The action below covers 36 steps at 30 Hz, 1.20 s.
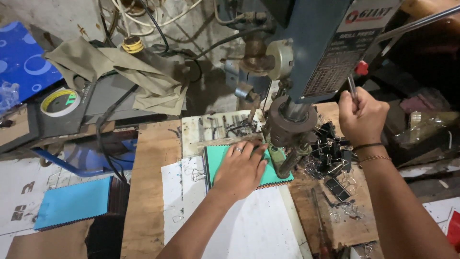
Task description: Using a drill press to punch holes in notebook covers and pages, then stacking and organizing the components.
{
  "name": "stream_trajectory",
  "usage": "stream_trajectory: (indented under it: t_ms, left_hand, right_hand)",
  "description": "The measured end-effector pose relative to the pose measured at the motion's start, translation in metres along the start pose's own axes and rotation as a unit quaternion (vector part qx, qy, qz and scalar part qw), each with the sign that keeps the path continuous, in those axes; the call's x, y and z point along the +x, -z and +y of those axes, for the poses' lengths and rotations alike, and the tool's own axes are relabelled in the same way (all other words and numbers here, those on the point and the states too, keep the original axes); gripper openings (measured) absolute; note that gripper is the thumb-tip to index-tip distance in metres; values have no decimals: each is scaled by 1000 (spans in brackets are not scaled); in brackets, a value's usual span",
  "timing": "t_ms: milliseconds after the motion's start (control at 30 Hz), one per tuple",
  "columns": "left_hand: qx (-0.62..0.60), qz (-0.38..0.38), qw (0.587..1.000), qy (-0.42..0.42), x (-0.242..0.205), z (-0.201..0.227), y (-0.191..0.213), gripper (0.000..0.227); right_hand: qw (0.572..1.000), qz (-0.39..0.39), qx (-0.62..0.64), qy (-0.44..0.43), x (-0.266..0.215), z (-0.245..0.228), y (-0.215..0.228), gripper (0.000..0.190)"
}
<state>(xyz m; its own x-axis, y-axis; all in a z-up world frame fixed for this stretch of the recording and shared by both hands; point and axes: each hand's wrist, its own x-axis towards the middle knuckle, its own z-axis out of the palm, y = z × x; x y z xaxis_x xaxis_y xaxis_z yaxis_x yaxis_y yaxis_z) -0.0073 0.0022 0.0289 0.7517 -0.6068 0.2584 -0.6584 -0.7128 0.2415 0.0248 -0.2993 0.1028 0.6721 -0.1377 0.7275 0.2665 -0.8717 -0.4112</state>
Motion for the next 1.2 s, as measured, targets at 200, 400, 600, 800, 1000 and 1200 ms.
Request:
stream_trajectory:
  t_ms: [200, 400, 600, 800, 1000, 1200]
  left_hand:
    - [-7, 41, 999, -16, -3, -2, -6, 49]
    - [-15, 36, 999, -11, -2, -2, -6, 50]
    - [-5, 24, 1000, -9, -2, -2, -6, 51]
    - [3, 34, 999, -13, -2, -2, -8, 51]
    - [-6, 37, 999, -12, -3, -2, -8, 51]
    - [-3, 31, 999, -15, -3, -3, -7, 50]
  right_hand:
    - [1000, 10, -13, 9, -1, 9, -5, 53]
    - [1000, 10, 1, -4, 0, 5, -7, 53]
    - [998, 46, -16, 30, 0, 12, -12, 57]
    - [996, 57, -53, 41, 0, 30, -20, 58]
    - [997, 50, -38, 36, 0, 28, -21, 55]
    - [997, 46, -58, 39, 2, 33, -24, 50]
